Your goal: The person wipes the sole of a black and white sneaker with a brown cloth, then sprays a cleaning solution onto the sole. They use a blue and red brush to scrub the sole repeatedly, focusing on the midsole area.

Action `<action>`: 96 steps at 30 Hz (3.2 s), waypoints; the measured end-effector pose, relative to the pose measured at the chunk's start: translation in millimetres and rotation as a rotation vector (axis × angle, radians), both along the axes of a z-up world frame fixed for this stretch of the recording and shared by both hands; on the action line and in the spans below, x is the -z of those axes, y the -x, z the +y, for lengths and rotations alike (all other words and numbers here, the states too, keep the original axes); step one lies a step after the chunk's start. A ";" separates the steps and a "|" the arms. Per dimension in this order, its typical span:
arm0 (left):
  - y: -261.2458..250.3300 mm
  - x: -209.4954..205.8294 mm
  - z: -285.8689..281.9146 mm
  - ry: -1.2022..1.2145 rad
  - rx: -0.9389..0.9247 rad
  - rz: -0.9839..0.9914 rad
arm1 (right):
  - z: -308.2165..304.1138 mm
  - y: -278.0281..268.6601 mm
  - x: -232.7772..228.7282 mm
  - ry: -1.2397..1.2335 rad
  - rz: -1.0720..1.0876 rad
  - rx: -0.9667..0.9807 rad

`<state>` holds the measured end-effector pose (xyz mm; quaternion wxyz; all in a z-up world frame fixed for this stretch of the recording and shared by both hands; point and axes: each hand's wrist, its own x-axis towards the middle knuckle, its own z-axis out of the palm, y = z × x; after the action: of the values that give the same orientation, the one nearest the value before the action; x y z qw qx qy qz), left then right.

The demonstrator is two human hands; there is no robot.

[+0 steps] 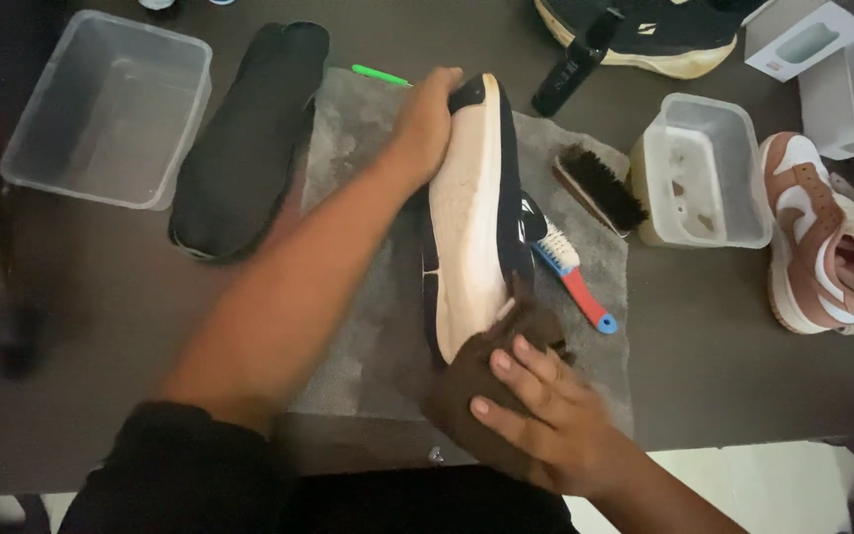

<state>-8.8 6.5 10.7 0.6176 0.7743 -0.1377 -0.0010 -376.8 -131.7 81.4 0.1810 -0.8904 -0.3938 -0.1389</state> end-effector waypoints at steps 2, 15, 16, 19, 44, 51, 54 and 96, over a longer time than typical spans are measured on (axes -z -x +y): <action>0.6 -6.3 0.1 0.036 -0.020 0.090 | -3.8 8.2 7.8 -0.050 -0.005 -0.014; -24.4 32.4 -6.0 0.132 0.009 -0.047 | -3.4 24.7 -10.4 -0.108 0.056 -0.028; -19.3 23.5 -5.2 0.212 0.006 0.053 | -2.5 22.9 -16.7 -0.250 0.120 -0.037; 0.2 -10.2 -1.7 0.402 -0.001 0.280 | -18.1 25.0 -6.8 -0.785 0.501 -0.161; 5.6 -6.5 4.2 -0.070 0.064 -0.069 | 38.6 -111.1 -97.7 0.148 -0.192 -0.048; 6.9 -10.9 3.5 -0.043 0.054 0.028 | 44.4 -102.1 -107.3 0.005 -0.100 -0.136; 13.0 -18.4 7.4 -0.159 0.068 -0.105 | 40.4 -96.6 -103.6 -0.015 -0.098 -0.116; -15.2 28.1 -3.2 -0.083 0.052 -0.191 | 16.2 -13.2 -68.0 -0.207 0.155 -0.148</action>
<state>6.5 3.3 -17.4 0.5689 0.7919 -0.2158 0.0513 -363.6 -115.5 149.5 0.3114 -0.8437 -0.4266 -0.0958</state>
